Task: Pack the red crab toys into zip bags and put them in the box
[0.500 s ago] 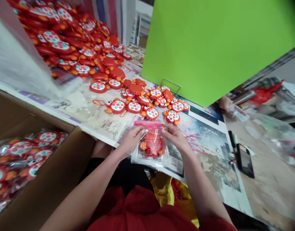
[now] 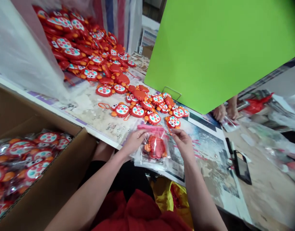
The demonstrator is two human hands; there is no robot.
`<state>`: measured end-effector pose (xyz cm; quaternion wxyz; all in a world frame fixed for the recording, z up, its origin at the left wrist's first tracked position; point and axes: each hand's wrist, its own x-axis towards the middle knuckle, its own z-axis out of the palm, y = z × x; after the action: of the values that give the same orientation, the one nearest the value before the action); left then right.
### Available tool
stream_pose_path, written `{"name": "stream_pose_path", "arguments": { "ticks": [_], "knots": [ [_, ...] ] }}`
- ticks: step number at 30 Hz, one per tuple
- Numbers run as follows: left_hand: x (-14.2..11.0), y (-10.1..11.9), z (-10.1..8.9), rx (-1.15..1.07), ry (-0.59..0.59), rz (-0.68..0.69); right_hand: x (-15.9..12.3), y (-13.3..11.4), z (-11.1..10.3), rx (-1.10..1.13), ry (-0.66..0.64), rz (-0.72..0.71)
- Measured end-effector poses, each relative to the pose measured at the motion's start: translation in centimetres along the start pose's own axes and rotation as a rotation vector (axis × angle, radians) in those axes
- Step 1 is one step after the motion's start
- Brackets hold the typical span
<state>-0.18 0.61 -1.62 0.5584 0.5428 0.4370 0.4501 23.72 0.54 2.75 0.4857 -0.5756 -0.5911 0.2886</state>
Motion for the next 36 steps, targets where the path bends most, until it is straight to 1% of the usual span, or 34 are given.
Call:
{"name": "stream_pose_path", "arguments": {
  "ticks": [2, 4, 6, 8, 11, 14, 16, 17, 20, 22, 23, 24, 25, 27, 29, 30, 31, 32, 33, 34, 36],
  "knots": [
    [0.0, 0.1, -0.1, 0.034, 0.001, 0.046, 0.0, -2.0, 1.5, -0.156, -0.061, -0.196],
    [0.0, 0.2, -0.2, 0.054, 0.008, 0.091, 0.1, -3.7, 3.4, -0.296, -0.181, -0.367],
    [0.0, 0.2, -0.2, 0.074, 0.014, 0.11, 0.2, -4.8, 5.4, -0.439, -0.292, -0.487],
    [0.0, 0.2, -0.2, 0.119, 0.025, 0.113, 0.4, -5.3, 6.9, -0.593, -0.367, -0.555],
    [-0.1, 0.5, -0.2, 0.205, 0.049, 0.115, 0.3, -5.2, 8.1, -0.786, -0.417, -0.612],
    [-0.2, 0.9, -0.2, 0.257, 0.06, 0.132, 0.3, -5.0, 8.4, -0.852, -0.438, -0.661],
    [-0.2, 1.1, -0.1, 0.276, 0.053, 0.126, 0.4, -4.9, 8.7, -0.818, -0.42, -0.662],
    [-0.3, 1.1, -0.1, 0.282, 0.047, 0.121, 0.5, -4.9, 8.9, -0.771, -0.394, -0.641],
    [-0.4, 1.0, -0.1, 0.263, 0.019, 0.123, 1.5, -4.0, 8.8, -0.498, -0.279, -0.497],
    [-0.4, 0.9, 0.0, 0.221, 0.008, 0.135, 2.4, -2.6, 7.4, -0.302, -0.158, -0.376],
    [-0.5, 0.9, 0.0, 0.201, 0.01, 0.134, 2.8, -1.5, 6.1, -0.238, -0.069, -0.317],
    [-0.5, 0.9, 0.1, 0.182, 0.014, 0.123, 3.2, -0.3, 4.3, -0.208, 0.033, -0.26],
    [-0.6, 0.9, 0.1, 0.159, 0.019, 0.1, 3.4, 1.0, 2.2, -0.203, 0.12, -0.195],
    [-0.6, 1.0, 0.2, 0.109, 0.018, 0.039, 3.2, 3.8, -2.8, -0.261, 0.289, -0.055],
    [-0.6, 1.2, 0.2, 0.07, 0.012, -0.005, 2.0, 6.1, -7.6, -0.417, 0.399, 0.096],
    [-0.6, 1.2, 0.2, 0.062, 0.012, -0.014, 1.2, 7.0, -9.6, -0.535, 0.386, 0.15],
    [-0.6, 1.2, 0.2, 0.06, 0.014, -0.015, 0.3, 7.4, -11.1, -0.672, 0.314, 0.156],
    [-0.5, 1.2, 0.2, 0.058, 0.015, -0.015, -0.5, 7.6, -12.1, -0.776, 0.24, 0.148],
    [-0.5, 1.2, 0.2, 0.051, 0.018, -0.015, -1.3, 7.5, -12.5, -0.849, 0.204, 0.123],
    [-0.4, 1.1, 0.3, 0.041, 0.019, -0.014, -1.9, 7.1, -12.4, -0.916, 0.185, 0.076],
    [-0.4, 0.8, 0.4, 0.022, 0.018, -0.008, -2.4, 5.7, -10.9, -0.988, 0.216, -0.049]
  ]
}}
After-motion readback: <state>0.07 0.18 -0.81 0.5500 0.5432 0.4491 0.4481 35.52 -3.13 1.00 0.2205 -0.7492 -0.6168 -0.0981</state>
